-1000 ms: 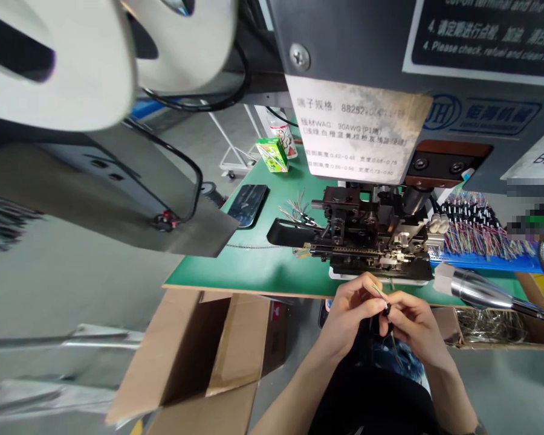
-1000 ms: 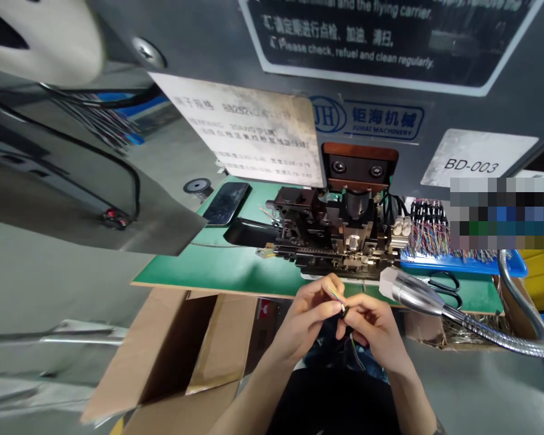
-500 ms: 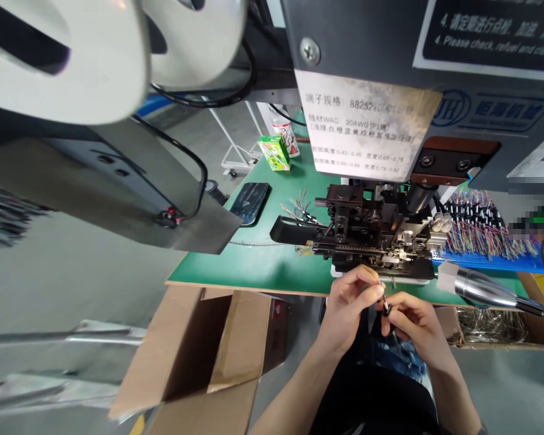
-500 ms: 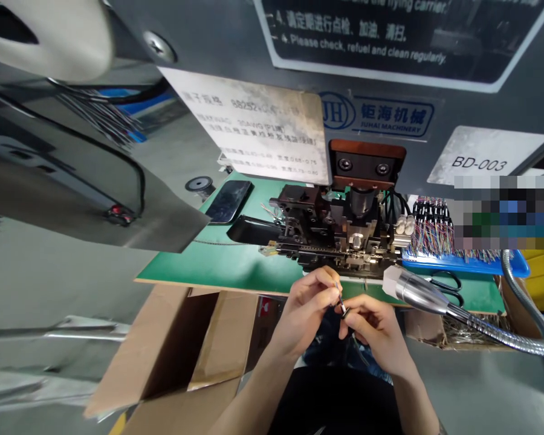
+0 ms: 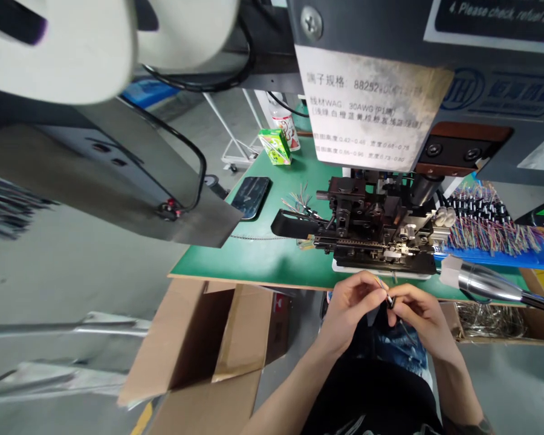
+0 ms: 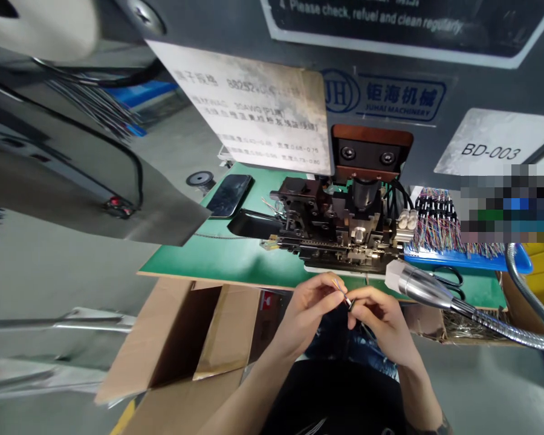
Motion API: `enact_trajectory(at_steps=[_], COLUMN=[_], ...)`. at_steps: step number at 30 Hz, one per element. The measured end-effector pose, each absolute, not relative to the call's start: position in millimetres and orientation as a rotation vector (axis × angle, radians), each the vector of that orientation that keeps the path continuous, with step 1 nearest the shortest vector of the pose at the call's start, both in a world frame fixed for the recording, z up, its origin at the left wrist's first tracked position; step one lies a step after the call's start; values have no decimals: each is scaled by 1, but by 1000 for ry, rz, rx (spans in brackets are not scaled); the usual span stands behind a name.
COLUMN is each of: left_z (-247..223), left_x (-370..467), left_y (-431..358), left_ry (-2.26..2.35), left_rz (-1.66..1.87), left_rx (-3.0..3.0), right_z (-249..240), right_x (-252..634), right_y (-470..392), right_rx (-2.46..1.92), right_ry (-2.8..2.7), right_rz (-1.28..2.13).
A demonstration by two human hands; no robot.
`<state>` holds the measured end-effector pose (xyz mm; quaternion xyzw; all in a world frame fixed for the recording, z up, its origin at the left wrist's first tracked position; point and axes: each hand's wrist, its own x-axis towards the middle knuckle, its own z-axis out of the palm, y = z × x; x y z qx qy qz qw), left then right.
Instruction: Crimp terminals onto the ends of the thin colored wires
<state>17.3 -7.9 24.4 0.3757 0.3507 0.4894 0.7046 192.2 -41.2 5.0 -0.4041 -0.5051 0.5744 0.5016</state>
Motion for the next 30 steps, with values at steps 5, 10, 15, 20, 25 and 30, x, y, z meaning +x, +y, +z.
enact_trajectory(at_steps=[5,10,15,20,25,30], left_z=[24,24,21,17,15,17], left_x=[19,17,18,22,22,16], left_y=[-10,-8,-7,-8,-7,-5], left_ry=[782,785,832,834,880,815], left_rz=[1147,1151,1186,1250,1266,1180], left_rx=[960,1017,1036,996,1041,993], right_z=[-1,-11,-22,-20,-15,-12], right_x=[185,184,183,175,168,177], right_y=[-44,-50,-54,-55,-54,-54], right_rx=[-936,-1016,-1185,-1228,-1247,-1227], right_ry=[-1100,-1160,-1303,-1336,-1357,-1372], right_rz=[1373,1280,1056,882,719,884])
